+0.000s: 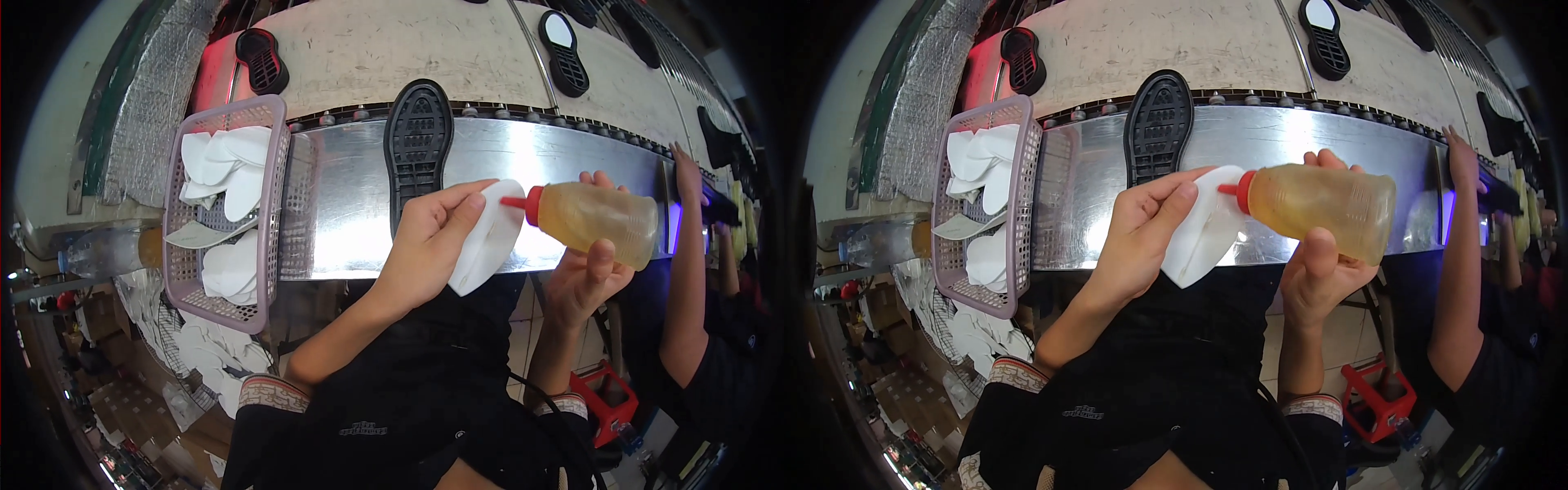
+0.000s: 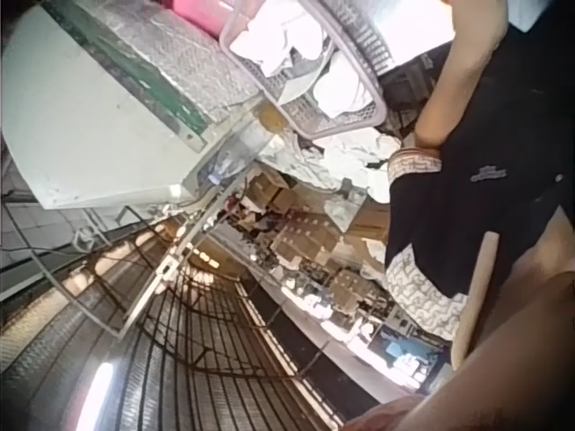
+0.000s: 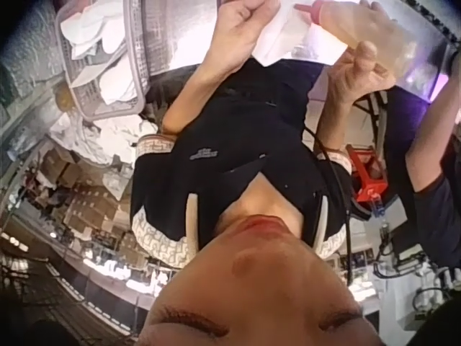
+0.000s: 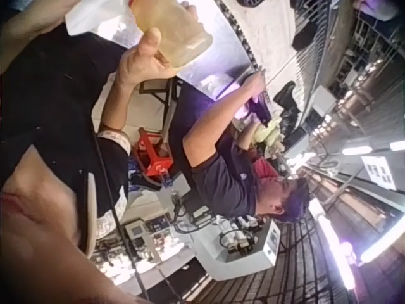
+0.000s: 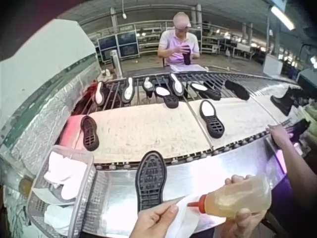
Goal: Applying glue to shoe insoles and attaching them to soles on an assembly line.
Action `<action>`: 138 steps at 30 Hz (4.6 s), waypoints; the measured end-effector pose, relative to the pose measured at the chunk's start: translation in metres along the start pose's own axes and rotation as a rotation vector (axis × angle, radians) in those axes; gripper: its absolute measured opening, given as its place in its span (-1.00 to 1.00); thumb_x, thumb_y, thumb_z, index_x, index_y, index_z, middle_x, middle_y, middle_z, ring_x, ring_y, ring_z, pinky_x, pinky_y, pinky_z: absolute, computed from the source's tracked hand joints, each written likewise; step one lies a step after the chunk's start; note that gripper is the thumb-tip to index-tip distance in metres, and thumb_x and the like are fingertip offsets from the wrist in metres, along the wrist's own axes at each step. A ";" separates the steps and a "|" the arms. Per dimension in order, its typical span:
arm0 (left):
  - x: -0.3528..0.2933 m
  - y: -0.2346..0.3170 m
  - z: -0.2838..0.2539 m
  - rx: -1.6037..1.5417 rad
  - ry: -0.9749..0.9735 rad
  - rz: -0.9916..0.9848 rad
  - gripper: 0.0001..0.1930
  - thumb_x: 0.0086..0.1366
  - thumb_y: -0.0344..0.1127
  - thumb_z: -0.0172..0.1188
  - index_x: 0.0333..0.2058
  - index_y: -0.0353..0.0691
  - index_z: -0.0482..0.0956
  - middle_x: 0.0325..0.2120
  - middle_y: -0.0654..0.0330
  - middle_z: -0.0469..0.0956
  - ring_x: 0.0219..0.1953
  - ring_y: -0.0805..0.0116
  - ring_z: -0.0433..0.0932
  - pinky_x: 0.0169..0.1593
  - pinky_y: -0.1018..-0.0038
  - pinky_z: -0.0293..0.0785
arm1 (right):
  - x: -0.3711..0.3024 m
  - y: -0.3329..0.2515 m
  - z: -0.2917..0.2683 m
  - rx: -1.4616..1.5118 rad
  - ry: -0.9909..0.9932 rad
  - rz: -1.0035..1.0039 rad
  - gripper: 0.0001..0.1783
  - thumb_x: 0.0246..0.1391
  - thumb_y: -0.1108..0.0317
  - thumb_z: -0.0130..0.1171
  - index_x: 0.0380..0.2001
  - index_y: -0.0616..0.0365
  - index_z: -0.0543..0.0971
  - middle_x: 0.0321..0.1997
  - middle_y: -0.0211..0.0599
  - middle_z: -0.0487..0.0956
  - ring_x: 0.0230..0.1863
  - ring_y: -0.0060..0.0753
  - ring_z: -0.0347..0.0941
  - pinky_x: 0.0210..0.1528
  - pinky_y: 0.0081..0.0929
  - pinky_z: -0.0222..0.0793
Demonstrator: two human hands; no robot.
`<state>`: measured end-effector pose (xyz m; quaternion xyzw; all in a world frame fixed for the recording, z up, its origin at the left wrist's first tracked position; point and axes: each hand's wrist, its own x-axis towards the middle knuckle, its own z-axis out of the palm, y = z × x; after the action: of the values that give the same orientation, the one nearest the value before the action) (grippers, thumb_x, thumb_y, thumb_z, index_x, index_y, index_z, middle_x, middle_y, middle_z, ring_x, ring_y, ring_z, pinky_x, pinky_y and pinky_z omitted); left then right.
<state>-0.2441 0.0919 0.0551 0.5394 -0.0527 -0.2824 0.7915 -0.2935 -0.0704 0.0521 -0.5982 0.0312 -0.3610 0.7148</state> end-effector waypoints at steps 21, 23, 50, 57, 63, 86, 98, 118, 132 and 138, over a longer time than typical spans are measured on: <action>0.033 0.023 -0.046 0.865 0.649 0.805 -0.80 0.10 -0.53 0.23 -0.25 -0.42 0.59 -0.31 0.04 0.61 -0.27 0.35 0.60 -0.14 0.58 0.47 | 0.004 0.085 -0.053 1.258 0.357 0.957 -0.42 0.22 -0.08 -0.16 -0.03 0.27 0.37 -0.17 -0.13 0.54 -0.19 -0.30 0.52 -0.10 -0.38 0.49; 0.066 0.016 -0.050 1.317 0.491 1.111 -0.77 0.04 -0.54 0.22 -0.26 -0.39 0.59 -0.34 0.02 0.61 -0.32 0.25 0.62 -0.19 0.51 0.51 | -0.003 0.082 -0.064 1.298 0.254 0.921 -0.44 0.22 -0.06 -0.15 -0.06 0.27 0.38 -0.19 -0.14 0.55 -0.21 -0.30 0.52 -0.10 -0.39 0.49; 0.036 -0.005 -0.082 1.654 0.217 0.522 -0.78 0.11 -0.32 0.20 -0.26 -0.26 0.58 -0.40 0.08 0.57 -0.27 0.10 0.46 -0.13 0.25 0.30 | -0.022 0.073 -0.062 1.294 0.089 0.980 -0.52 0.27 0.06 -0.19 -0.09 0.33 0.38 -0.13 -0.02 0.55 -0.09 -0.21 0.52 0.05 -0.32 0.43; 0.070 -0.009 -0.097 1.652 0.252 0.497 -0.71 0.20 -0.17 0.11 -0.13 -0.11 0.56 -0.03 0.09 0.43 -0.02 0.04 0.36 0.09 0.18 0.18 | -0.019 0.038 -0.030 0.593 0.421 0.988 -0.59 0.26 0.09 -0.16 -0.25 0.28 0.44 -0.32 -0.13 0.54 -0.30 -0.32 0.49 -0.10 -0.44 0.42; 0.085 0.009 -0.132 1.484 -0.105 0.180 -0.53 0.22 -0.06 0.08 0.13 0.24 0.36 0.31 0.02 -0.05 0.28 -0.07 0.08 0.30 -0.02 -0.18 | -0.049 0.061 -0.038 0.107 0.446 0.470 -0.67 0.27 0.21 -0.16 -0.37 0.27 0.44 -0.40 -0.26 0.47 -0.41 -0.51 0.38 -0.25 -0.55 0.35; 0.227 0.026 -0.108 1.758 0.598 0.168 -0.33 0.11 -0.07 0.18 0.12 -0.35 0.28 0.17 -0.06 0.23 0.20 -0.34 0.08 0.12 -0.14 0.14 | 0.080 0.112 -0.159 -0.564 0.485 0.113 -0.76 0.23 0.45 -0.09 -0.07 0.30 0.38 -0.34 -0.26 0.50 -0.44 -0.57 0.40 -0.34 -0.66 0.40; 0.601 0.099 -0.214 -0.022 0.456 0.201 -0.42 0.15 -0.04 0.22 -0.07 -0.47 0.36 -0.16 0.00 0.47 -0.19 0.27 0.52 -0.30 0.39 0.56 | 0.083 0.105 -0.122 -0.760 0.733 0.094 -0.57 0.30 0.47 -0.39 0.23 0.22 0.07 0.30 -0.09 0.15 0.15 -0.09 0.33 0.06 -0.33 0.38; 0.315 0.183 -0.100 0.922 -0.267 0.446 -0.66 0.21 -0.26 0.15 -0.18 -0.47 0.44 -0.40 0.19 0.52 -0.40 0.54 0.49 -0.31 0.60 0.46 | 0.074 0.119 -0.150 -0.544 0.642 0.177 -0.75 0.20 0.57 -0.24 -0.22 0.42 0.46 0.01 -0.03 0.44 -0.04 -0.25 0.44 -0.01 -0.39 0.45; 0.357 0.139 -0.127 0.965 -0.463 0.108 -0.46 0.06 -0.69 0.08 0.07 -0.20 0.39 0.00 0.16 0.39 -0.02 0.39 0.41 0.01 0.48 0.42 | 0.082 0.124 -0.146 -0.655 0.547 0.101 -0.77 0.09 0.60 -0.20 -0.35 0.42 0.49 -0.11 -0.07 0.53 -0.18 -0.32 0.48 -0.11 -0.50 0.44; 0.373 0.092 -0.149 0.091 -0.141 0.083 -0.40 0.20 -0.34 0.08 0.22 -0.21 0.16 0.25 0.01 0.08 0.15 0.07 0.30 0.20 0.23 0.23 | 0.076 0.130 -0.146 -0.549 0.592 0.063 -0.74 0.18 0.50 -0.19 -0.20 0.41 0.47 -0.22 -0.14 0.53 -0.23 -0.36 0.48 -0.13 -0.52 0.43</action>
<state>0.1610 0.0512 -0.0075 0.5509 -0.1431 -0.2839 0.7716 -0.2452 -0.2310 -0.0735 -0.6358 0.3491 -0.4740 0.4991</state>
